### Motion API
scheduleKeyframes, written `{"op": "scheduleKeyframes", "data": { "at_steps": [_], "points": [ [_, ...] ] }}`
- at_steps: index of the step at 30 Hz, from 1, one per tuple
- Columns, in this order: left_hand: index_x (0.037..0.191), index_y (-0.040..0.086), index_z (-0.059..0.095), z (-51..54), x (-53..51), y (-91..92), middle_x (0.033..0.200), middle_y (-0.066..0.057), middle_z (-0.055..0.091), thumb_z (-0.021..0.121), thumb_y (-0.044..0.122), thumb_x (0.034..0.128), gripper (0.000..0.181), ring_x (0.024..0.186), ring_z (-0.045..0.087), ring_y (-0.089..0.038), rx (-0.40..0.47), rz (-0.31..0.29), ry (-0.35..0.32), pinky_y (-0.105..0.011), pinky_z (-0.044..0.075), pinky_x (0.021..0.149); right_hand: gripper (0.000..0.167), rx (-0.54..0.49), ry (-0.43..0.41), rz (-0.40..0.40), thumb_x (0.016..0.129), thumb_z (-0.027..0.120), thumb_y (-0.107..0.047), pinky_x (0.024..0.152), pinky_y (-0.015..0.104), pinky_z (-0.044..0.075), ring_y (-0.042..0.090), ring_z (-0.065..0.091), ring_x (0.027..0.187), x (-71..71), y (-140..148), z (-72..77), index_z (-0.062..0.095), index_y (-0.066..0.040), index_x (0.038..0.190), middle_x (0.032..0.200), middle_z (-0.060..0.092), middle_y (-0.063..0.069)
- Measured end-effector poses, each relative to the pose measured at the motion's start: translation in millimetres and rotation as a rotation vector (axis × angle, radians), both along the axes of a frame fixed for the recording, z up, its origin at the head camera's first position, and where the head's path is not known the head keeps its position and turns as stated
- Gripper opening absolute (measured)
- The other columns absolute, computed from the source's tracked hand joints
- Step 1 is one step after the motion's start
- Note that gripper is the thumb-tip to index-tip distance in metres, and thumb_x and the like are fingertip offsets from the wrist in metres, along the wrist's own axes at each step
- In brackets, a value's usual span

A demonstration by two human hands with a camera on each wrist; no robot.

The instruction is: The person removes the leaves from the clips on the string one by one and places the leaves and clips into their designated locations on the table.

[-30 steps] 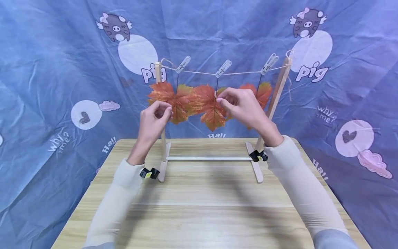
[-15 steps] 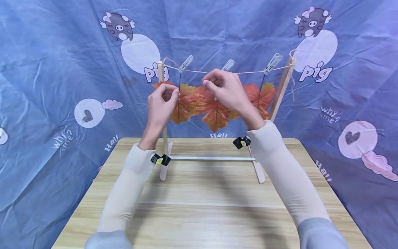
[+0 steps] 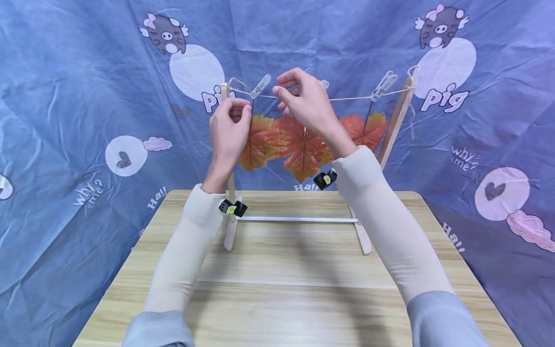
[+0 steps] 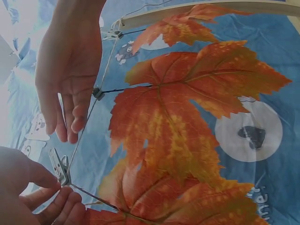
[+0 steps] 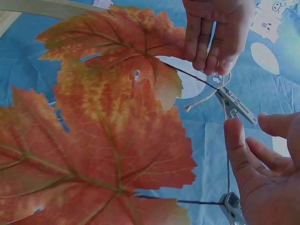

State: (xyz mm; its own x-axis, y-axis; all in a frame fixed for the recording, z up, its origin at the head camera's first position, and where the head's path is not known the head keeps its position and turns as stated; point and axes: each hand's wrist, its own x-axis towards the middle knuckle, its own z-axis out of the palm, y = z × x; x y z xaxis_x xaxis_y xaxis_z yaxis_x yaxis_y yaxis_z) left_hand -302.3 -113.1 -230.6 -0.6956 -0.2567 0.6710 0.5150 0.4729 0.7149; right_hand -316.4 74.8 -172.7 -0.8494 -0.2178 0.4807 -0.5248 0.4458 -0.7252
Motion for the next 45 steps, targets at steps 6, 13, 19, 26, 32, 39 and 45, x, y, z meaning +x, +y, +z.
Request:
{"op": "scheduleKeyframes", "data": {
  "at_steps": [6, 13, 19, 26, 32, 39, 45],
  "points": [
    [0.115, 0.003, 0.075, 8.4, -2.2, 5.1, 0.108, -0.012, 0.075, 0.067, 0.014, 0.1039, 0.018, 0.094, 0.07, -0.016, -0.004, 0.002, -0.063, -0.019, 0.056, 0.086, 0.05, 0.03, -0.051, -0.029, 0.107, 0.064, -0.04, 0.074, 0.027, 0.06, 0.016, 0.076, 0.086, -5.2, -7.3, 11.5, 0.056, -0.017, 0.15, 0.143, 0.066, 0.002],
    [0.119, 0.001, 0.074, 12.6, -4.8, 7.4, 0.113, -0.014, 0.078, 0.067, 0.016, 0.1041, 0.022, 0.102, 0.075, -0.022, -0.055, 0.015, -0.117, -0.027, 0.061, 0.092, 0.059, 0.103, -0.095, -0.016, 0.107, 0.063, -0.044, 0.077, 0.026, 0.062, 0.015, 0.076, 0.081, -6.8, -15.3, 23.5, 0.05, -0.017, 0.158, 0.152, 0.062, 0.003],
    [0.116, 0.001, 0.076, 13.0, -9.8, 8.9, 0.111, -0.015, 0.08, 0.068, 0.014, 0.1038, 0.02, 0.096, 0.074, -0.02, -0.047, 0.016, -0.146, -0.025, 0.059, 0.088, 0.051, 0.121, -0.084, -0.016, 0.107, 0.064, -0.041, 0.069, 0.03, 0.06, 0.01, 0.071, 0.068, -9.1, -22.2, 24.7, 0.059, -0.015, 0.151, 0.14, 0.071, 0.004],
    [0.11, 0.001, 0.078, 10.3, -11.3, 9.5, 0.103, -0.015, 0.08, 0.07, 0.014, 0.1028, 0.017, 0.085, 0.07, -0.014, -0.017, 0.02, -0.114, -0.018, 0.053, 0.077, 0.04, 0.063, -0.08, -0.044, 0.105, 0.069, -0.036, 0.057, 0.028, 0.055, 0.01, 0.069, 0.063, -12.9, -25.2, 22.5, 0.067, -0.015, 0.138, 0.125, 0.075, 0.003],
    [0.11, 0.003, 0.079, 9.8, -10.4, 9.3, 0.102, -0.014, 0.081, 0.07, 0.017, 0.1036, 0.018, 0.085, 0.072, -0.013, -0.016, 0.015, -0.103, -0.016, 0.052, 0.075, 0.033, 0.009, -0.103, -0.045, 0.104, 0.07, -0.033, 0.055, 0.029, 0.055, 0.012, 0.068, 0.063, -14.6, -25.9, 21.0, 0.07, -0.015, 0.132, 0.122, 0.076, 0.004],
    [0.109, 0.003, 0.079, 10.0, -11.5, 8.3, 0.1, -0.013, 0.081, 0.07, 0.017, 0.1039, 0.017, 0.082, 0.071, -0.011, -0.018, 0.009, -0.102, -0.016, 0.05, 0.073, 0.027, -0.031, -0.106, -0.06, 0.105, 0.07, -0.027, 0.05, 0.024, 0.051, 0.011, 0.066, 0.059, -16.1, -29.1, 21.4, 0.07, -0.013, 0.127, 0.118, 0.077, 0.007],
    [0.109, 0.004, 0.079, 11.0, -12.5, 7.5, 0.099, -0.013, 0.08, 0.07, 0.016, 0.1036, 0.016, 0.08, 0.069, -0.009, -0.006, -0.008, -0.094, -0.016, 0.049, 0.073, 0.021, -0.093, -0.093, -0.073, 0.104, 0.07, -0.023, 0.05, 0.024, 0.052, 0.011, 0.065, 0.06, -15.5, -31.3, 22.1, 0.07, -0.011, 0.121, 0.105, 0.074, 0.003]
  ]
}}
